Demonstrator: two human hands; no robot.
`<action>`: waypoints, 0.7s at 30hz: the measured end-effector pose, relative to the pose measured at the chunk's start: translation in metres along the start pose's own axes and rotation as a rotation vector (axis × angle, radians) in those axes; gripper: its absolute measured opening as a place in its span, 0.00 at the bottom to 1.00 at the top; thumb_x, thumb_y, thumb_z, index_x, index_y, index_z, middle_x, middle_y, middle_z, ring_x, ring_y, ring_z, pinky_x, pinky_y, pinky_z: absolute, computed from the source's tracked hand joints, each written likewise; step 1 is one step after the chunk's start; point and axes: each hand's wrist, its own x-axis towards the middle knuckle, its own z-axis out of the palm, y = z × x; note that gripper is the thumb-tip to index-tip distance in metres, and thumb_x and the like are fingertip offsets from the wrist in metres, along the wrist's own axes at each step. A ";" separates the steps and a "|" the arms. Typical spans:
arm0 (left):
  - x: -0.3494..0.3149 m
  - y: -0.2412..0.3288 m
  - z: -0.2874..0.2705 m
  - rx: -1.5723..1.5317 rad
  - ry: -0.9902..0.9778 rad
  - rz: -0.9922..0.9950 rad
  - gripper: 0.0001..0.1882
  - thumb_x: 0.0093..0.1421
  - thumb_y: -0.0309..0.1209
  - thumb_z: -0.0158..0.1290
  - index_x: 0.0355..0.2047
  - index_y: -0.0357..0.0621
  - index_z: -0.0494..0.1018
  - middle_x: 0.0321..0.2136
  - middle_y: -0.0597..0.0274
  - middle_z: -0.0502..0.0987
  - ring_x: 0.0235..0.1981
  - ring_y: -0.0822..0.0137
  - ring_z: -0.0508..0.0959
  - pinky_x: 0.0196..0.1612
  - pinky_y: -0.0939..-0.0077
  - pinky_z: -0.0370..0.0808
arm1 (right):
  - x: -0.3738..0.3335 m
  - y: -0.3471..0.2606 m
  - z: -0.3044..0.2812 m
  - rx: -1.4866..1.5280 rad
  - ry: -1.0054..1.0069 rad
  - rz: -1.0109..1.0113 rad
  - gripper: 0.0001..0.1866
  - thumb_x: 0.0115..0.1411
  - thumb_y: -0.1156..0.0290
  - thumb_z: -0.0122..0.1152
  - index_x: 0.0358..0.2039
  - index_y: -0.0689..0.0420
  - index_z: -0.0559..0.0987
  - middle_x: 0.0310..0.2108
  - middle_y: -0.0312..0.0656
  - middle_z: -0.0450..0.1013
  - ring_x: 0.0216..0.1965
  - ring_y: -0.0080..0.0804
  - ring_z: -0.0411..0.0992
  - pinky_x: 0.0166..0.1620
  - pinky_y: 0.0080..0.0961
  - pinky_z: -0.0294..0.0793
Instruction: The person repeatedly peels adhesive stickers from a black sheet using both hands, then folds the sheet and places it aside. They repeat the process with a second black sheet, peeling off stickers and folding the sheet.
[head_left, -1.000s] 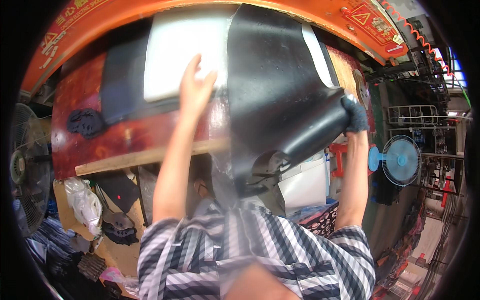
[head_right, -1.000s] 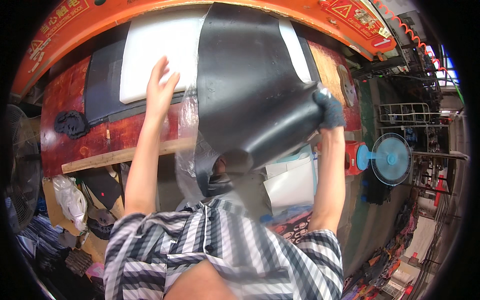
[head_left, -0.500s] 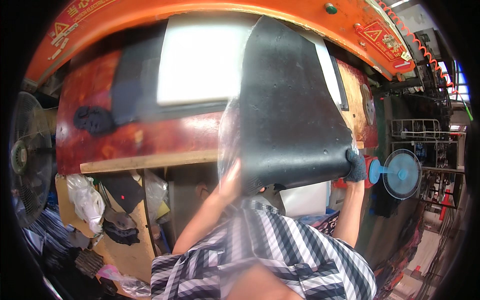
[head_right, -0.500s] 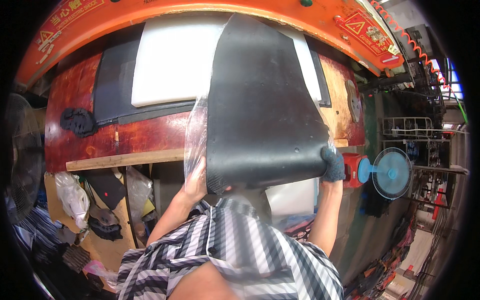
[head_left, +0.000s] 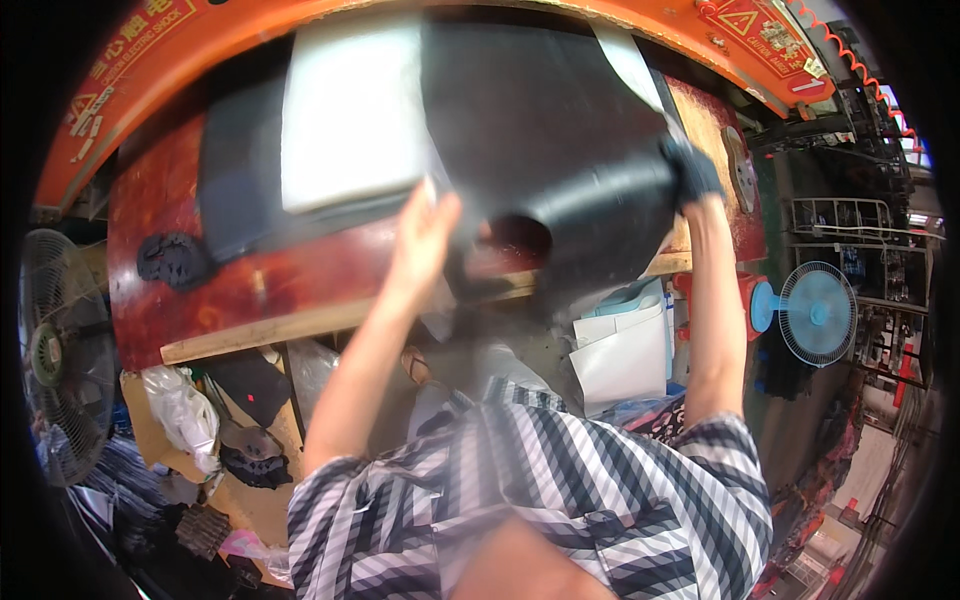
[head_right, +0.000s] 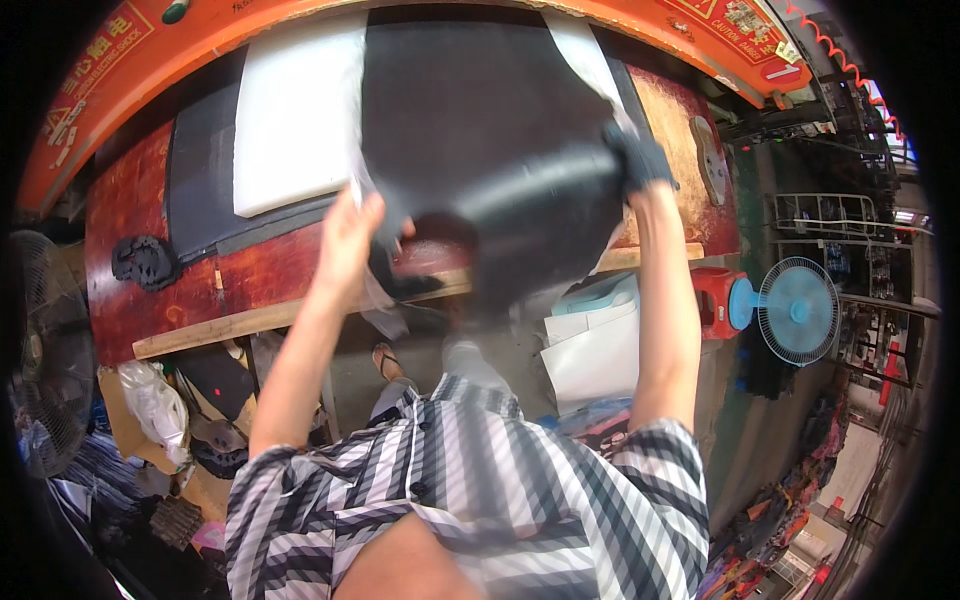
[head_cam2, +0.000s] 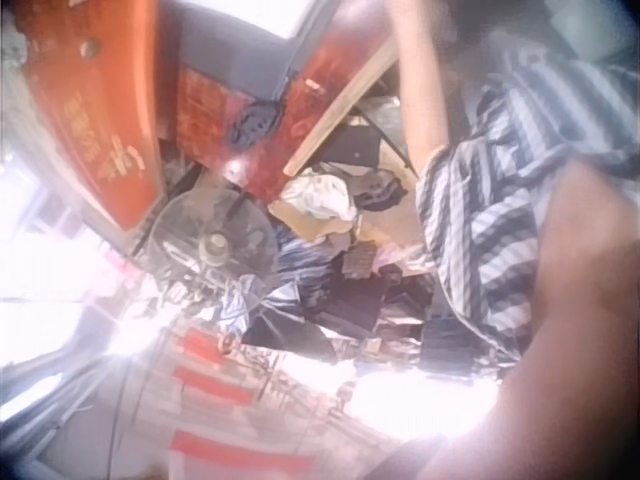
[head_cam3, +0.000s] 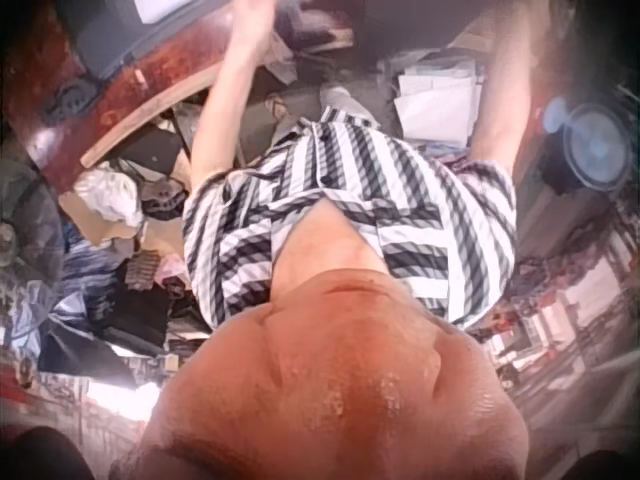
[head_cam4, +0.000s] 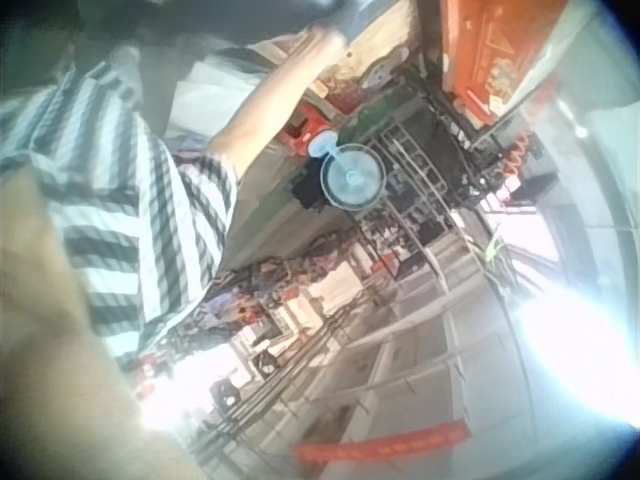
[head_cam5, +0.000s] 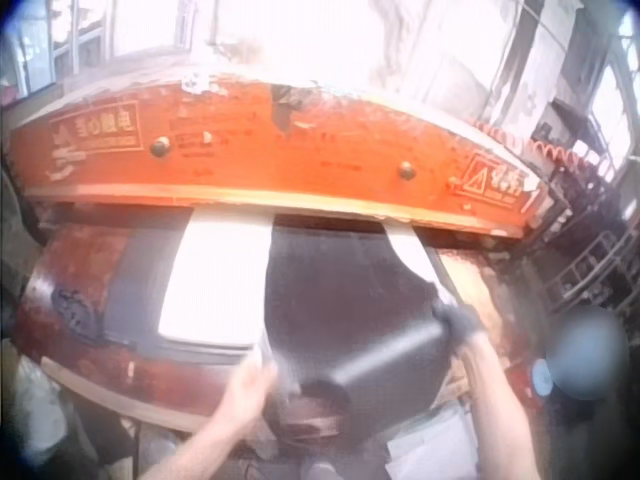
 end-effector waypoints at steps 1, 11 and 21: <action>0.034 0.004 -0.005 0.201 0.115 0.038 0.15 0.67 0.37 0.47 0.45 0.38 0.68 0.30 0.61 0.77 0.29 0.73 0.77 0.32 0.77 0.75 | 0.028 -0.003 0.017 0.063 -0.125 -0.104 0.23 0.46 0.66 0.70 0.44 0.60 0.79 0.33 0.40 0.76 0.34 0.29 0.72 0.40 0.26 0.72; 0.204 0.016 -0.035 1.297 0.580 0.213 0.20 0.63 0.44 0.46 0.51 0.50 0.72 0.37 0.49 0.80 0.41 0.46 0.78 0.44 0.55 0.74 | 0.091 0.022 0.039 0.003 -0.014 -0.223 0.10 0.54 0.63 0.62 0.28 0.57 0.79 0.19 0.34 0.70 0.19 0.22 0.66 0.23 0.21 0.65; 0.265 0.014 -0.059 1.162 0.677 0.107 0.19 0.61 0.44 0.47 0.51 0.55 0.73 0.42 0.54 0.79 0.46 0.51 0.77 0.48 0.58 0.72 | -0.082 0.074 0.066 -0.307 -0.157 0.064 0.15 0.55 0.60 0.62 0.34 0.59 0.78 0.32 0.42 0.75 0.36 0.28 0.70 0.41 0.28 0.70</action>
